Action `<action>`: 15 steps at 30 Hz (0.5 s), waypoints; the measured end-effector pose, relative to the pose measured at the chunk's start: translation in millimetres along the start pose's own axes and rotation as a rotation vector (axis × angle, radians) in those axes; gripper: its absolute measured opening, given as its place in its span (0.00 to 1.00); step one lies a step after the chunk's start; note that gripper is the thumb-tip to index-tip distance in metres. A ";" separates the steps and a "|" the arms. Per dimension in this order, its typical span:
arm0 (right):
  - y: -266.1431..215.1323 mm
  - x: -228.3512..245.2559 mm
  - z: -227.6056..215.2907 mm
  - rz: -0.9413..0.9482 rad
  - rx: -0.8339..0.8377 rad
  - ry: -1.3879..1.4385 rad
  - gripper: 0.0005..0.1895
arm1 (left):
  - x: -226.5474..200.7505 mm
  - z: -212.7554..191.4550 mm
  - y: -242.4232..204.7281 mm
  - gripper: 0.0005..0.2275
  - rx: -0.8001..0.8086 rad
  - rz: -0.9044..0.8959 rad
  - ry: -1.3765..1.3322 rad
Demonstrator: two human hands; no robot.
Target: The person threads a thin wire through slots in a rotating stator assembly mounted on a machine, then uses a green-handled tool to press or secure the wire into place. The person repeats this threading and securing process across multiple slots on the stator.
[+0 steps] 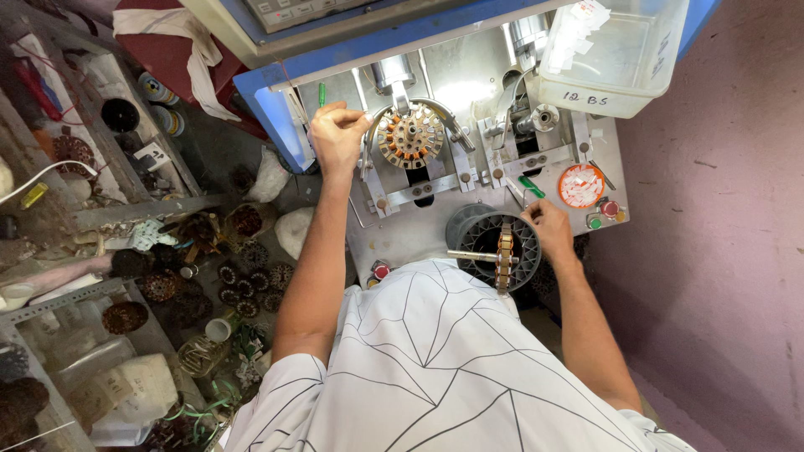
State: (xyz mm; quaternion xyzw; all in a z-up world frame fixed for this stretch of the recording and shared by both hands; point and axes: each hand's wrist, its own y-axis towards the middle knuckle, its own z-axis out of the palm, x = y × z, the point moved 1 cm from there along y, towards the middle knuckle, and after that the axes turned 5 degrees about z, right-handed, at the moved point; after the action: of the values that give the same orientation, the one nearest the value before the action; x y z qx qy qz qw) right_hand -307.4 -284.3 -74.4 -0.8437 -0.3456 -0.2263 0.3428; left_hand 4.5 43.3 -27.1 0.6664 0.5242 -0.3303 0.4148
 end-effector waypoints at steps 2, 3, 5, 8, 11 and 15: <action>0.4 34.5 -25.2 -0.022 0.033 0.006 0.09 | 5.0 2.0 0.1 0.08 0.014 0.014 0.075; -1.0 56.1 -40.1 -0.025 0.049 -0.007 0.08 | 6.6 4.0 0.3 0.08 0.022 -0.038 0.062; -6.8 104.8 -64.7 0.034 0.195 0.185 0.08 | 5.9 8.3 -0.6 0.07 -0.005 -0.061 0.039; -8.0 181.0 -86.4 -0.104 0.301 0.202 0.17 | -1.8 13.8 -6.1 0.06 -0.090 -0.001 0.022; 6.8 241.0 -74.7 -0.310 0.449 0.193 0.15 | -10.2 18.1 -10.4 0.06 -0.119 -0.056 0.041; 55.6 290.0 -13.0 -0.377 0.461 0.249 0.10 | -18.8 21.5 -14.5 0.07 -0.112 -0.212 0.051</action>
State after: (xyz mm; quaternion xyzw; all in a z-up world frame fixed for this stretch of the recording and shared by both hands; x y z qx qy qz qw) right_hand -77.2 -199.0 90.2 -0.6308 -0.4933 -0.3031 0.5165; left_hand -14.1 17.5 -23.0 0.5911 0.6196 -0.3256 0.4008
